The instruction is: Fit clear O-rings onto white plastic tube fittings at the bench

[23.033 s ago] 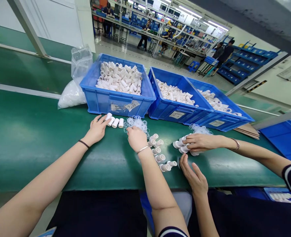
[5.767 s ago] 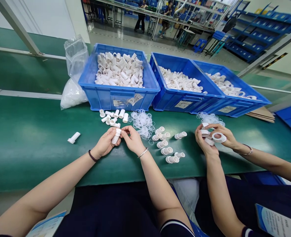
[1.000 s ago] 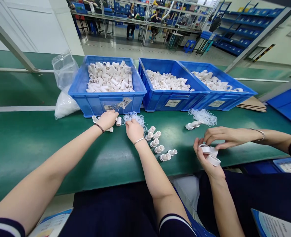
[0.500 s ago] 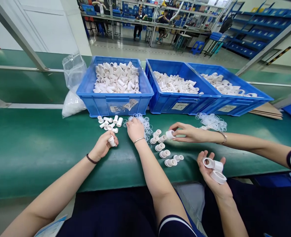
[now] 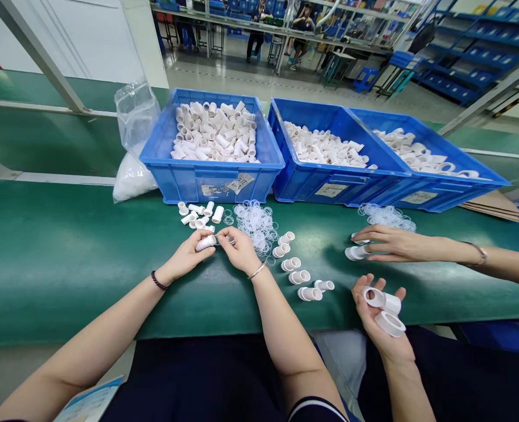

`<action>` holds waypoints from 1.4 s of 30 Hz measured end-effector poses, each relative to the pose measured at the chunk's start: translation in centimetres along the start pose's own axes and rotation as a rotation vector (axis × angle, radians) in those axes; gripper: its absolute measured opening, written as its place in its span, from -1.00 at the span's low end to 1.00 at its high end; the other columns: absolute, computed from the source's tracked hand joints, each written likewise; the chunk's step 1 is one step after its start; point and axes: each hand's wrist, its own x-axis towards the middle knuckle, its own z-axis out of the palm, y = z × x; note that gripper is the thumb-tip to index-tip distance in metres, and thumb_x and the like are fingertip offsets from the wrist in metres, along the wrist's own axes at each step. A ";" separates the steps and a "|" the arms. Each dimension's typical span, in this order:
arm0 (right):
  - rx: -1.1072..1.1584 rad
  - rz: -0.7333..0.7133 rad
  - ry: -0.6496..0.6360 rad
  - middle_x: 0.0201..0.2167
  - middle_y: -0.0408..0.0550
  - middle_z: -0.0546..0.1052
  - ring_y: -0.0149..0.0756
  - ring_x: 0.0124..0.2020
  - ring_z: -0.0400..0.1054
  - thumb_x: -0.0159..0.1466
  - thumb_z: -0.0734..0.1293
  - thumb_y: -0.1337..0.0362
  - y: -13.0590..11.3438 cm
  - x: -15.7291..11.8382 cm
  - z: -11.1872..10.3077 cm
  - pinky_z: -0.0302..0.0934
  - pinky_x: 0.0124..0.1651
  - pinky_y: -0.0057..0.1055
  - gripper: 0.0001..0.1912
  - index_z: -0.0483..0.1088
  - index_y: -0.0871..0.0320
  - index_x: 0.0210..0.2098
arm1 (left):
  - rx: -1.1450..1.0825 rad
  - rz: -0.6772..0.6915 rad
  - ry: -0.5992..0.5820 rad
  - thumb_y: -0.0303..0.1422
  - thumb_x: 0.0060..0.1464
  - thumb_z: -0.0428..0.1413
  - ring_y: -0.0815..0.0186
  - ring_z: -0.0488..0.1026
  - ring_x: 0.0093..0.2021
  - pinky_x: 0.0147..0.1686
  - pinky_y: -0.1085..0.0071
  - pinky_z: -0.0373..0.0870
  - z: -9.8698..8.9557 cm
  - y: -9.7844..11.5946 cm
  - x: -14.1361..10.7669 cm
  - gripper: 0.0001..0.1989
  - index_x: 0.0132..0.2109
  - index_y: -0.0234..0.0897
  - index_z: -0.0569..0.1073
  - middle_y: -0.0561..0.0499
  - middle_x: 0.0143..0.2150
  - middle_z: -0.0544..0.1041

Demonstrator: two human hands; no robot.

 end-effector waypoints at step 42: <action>0.478 0.186 -0.093 -0.43 -0.16 0.48 -0.37 -0.48 0.39 0.16 0.35 0.08 0.2 0.2 1.8 0.32 -0.29 -0.36 -0.70 0.35 0.13 -0.21 | -0.957 -0.283 -0.028 -0.18 0.18 0.01 0.46 0.27 -0.55 -0.57 0.53 0.17 2.6 0.2 -0.6 -0.74 -0.30 -0.30 0.27 0.07 -0.48 0.33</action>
